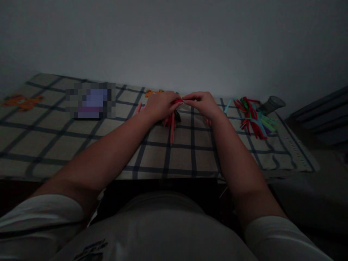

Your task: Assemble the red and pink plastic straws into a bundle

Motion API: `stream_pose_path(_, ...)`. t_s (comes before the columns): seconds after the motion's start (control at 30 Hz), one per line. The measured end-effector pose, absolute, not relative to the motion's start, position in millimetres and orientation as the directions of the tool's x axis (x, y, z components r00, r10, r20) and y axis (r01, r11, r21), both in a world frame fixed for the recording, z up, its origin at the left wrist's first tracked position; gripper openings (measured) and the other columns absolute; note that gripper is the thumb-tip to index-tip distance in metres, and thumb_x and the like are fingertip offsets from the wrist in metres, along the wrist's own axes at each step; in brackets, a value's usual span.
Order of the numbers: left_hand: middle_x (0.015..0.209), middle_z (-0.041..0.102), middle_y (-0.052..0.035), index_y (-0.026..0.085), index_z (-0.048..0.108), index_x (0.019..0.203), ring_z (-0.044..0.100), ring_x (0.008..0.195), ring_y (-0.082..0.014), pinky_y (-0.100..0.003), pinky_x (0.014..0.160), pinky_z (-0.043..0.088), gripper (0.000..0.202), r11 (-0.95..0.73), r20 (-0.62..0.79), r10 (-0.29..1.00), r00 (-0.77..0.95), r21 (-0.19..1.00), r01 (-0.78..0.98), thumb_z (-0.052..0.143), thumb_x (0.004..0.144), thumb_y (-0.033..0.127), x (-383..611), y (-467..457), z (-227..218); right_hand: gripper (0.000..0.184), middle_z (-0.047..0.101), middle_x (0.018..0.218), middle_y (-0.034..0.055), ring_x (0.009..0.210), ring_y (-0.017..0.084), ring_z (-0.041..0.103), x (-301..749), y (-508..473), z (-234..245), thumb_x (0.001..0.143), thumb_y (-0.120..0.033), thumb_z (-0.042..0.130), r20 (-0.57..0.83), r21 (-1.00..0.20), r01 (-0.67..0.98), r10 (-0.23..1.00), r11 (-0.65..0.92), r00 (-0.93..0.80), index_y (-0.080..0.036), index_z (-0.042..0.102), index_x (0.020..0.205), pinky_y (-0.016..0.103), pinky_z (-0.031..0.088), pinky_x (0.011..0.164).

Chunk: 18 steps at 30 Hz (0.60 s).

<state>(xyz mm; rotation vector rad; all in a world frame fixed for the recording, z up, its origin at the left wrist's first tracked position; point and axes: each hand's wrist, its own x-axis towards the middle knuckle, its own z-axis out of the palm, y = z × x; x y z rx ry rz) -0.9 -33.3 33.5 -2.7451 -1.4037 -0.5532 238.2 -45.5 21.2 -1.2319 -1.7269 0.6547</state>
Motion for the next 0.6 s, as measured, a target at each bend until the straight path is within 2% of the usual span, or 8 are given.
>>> stream_pose_path(0.13,0.142,0.087,-0.0111,0.032,0.082,0.157,0.079,0.135,-0.0324,-0.038,0.102,0.054,0.045,-0.607,0.320,0.776,0.544,0.144,0.781,0.057,0.124,0.049,-1.4,-32.7,32.5,0.014,0.094,0.112,0.0090,0.113,0.031,0.086,240.5,-42.8,17.1,0.089,-0.028,0.094,0.365,-0.813,0.441,0.923,0.380,-0.122,-0.023,0.098,0.102,0.050,0.066,0.113)
stream_pose_path(0.33,0.140,0.086,-0.0122,0.030,0.084,0.154,0.079,0.134,-0.0339,-0.039,0.100,0.053,0.045,-0.610,0.323,0.771,0.548,0.128,0.782,0.057,0.124,0.049,-1.0,-31.3,31.2,0.015,0.094,0.108,0.0089,0.112,0.031,0.085,240.0,-41.5,18.0,0.089,-0.034,0.096,0.377,-0.789,0.469,0.915,0.397,-0.142,-0.023,0.096,0.100,0.049,0.066,0.109)
stream_pose_path(0.6,0.139,0.086,-0.0129,0.029,0.084,0.154,0.080,0.130,-0.0342,-0.039,0.099,0.052,0.046,-0.619,0.321,0.765,0.559,0.127,0.775,0.054,0.125,0.049,-0.5,-31.7,31.8,0.012,0.093,0.110,0.0086,0.111,0.030,0.084,239.1,-43.7,19.9,0.090,-0.030,0.093,0.405,-0.762,0.487,0.901,0.426,-0.153,-0.024,0.096,0.100,0.048,0.066,0.110)
